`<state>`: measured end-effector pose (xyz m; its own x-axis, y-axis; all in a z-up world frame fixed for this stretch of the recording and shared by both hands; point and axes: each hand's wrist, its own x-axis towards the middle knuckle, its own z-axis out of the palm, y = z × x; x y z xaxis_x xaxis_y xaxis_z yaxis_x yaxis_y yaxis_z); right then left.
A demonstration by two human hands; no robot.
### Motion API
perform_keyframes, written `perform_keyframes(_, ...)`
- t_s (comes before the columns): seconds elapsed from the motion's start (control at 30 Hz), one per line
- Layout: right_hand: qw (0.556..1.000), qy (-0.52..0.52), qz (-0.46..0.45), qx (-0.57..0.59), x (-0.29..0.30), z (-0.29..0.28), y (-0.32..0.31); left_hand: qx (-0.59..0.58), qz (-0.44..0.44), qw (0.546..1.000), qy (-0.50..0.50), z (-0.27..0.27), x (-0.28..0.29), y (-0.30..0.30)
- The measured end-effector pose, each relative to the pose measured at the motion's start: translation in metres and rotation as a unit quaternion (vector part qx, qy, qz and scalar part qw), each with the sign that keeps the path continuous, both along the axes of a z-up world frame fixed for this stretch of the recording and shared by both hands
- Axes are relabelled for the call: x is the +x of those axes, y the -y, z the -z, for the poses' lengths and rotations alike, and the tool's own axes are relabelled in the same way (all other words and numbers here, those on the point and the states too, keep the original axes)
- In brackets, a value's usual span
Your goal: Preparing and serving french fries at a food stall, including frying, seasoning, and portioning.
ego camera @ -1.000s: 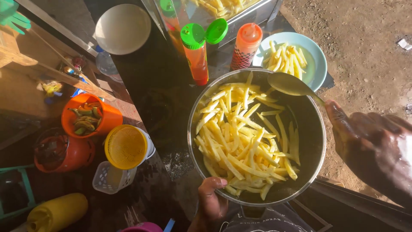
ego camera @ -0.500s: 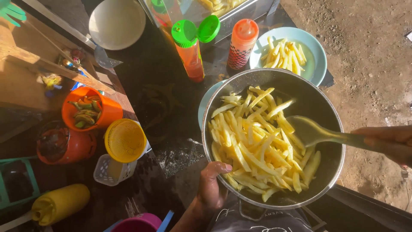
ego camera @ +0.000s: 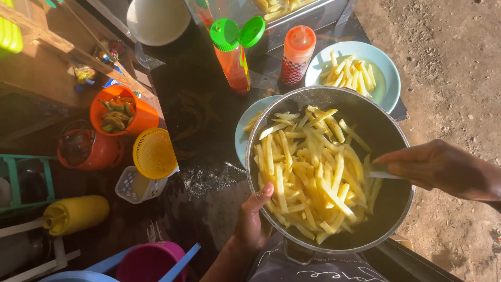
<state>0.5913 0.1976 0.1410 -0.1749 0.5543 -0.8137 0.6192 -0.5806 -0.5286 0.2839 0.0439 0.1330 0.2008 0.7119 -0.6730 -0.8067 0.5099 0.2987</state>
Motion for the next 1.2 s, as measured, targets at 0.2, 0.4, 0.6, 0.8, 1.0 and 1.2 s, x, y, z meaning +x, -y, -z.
perform_keyframes(0.2,0.983,0.132,-0.115,-0.054,0.003,0.013,-0.006,0.035,-0.066,0.997,0.016,0.020,0.013,0.011)
perform_keyframes(0.4,0.990,-0.003,-0.137,-0.039,0.014,0.039,-0.019,0.006,-0.089,0.996,0.029,0.016,0.013,0.014)
perform_keyframes(0.6,0.997,-0.027,-0.073,0.013,0.044,0.035,-0.034,0.073,-0.121,0.989,0.036,0.040,0.013,0.017)
perform_keyframes(0.8,0.998,-0.011,-0.019,0.064,0.030,0.001,-0.041,0.076,-0.125,0.989,0.037,0.052,0.018,0.012)
perform_keyframes(1.0,0.995,0.015,0.016,0.099,0.011,-0.034,-0.033,0.120,-0.132,0.984,0.028,0.061,0.022,0.011)
perform_keyframes(1.2,0.983,0.004,0.034,0.181,0.037,-0.040,-0.031,0.115,-0.154,0.981,0.016,0.057,0.015,0.018)
